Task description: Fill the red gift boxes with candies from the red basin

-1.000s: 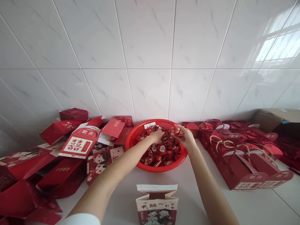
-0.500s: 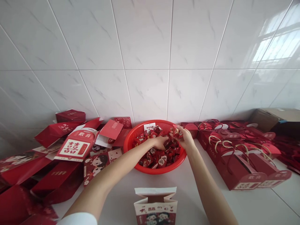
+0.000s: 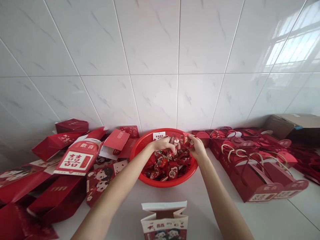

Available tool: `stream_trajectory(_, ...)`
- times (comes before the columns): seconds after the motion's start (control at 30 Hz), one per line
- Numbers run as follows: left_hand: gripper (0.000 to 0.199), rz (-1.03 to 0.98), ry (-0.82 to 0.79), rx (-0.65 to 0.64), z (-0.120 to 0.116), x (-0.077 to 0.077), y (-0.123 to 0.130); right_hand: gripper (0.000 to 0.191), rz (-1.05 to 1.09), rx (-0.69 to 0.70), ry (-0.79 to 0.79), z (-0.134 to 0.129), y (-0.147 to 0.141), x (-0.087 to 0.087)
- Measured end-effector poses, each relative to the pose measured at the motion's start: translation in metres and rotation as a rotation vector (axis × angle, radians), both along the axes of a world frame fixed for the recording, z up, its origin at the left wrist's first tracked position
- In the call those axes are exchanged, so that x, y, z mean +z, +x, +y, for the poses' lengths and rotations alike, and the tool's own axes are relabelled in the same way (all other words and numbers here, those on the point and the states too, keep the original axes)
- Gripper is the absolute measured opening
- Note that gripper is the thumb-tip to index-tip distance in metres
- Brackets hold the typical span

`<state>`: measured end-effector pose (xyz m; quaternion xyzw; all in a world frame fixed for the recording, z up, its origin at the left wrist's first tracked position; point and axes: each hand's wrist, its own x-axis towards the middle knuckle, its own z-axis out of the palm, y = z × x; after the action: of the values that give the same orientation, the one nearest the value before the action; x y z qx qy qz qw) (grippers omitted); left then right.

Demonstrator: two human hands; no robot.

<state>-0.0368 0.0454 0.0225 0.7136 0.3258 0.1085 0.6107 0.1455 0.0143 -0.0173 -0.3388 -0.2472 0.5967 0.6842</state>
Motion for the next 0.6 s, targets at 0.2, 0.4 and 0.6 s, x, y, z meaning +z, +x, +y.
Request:
stream_trajectory(0.2, 0.041, -0.038, -0.027, 0.082, -0.002, 0.008, -0.011, 0.02, -0.025, 0.005, 0.004, 0.0, 0.001, -0.001)
stream_trajectory(0.4, 0.053, 0.067, 0.018, 0.04, 0.001, 0.004, -0.014, 0.016, -0.07, 0.053, 0.022, -0.001, 0.001, 0.001)
stream_trajectory(0.6, 0.057, 0.094, 0.153, 0.006, 0.005, -0.003, -0.012, 0.012, -0.059, 0.047, 0.006, -0.004, 0.001, 0.005)
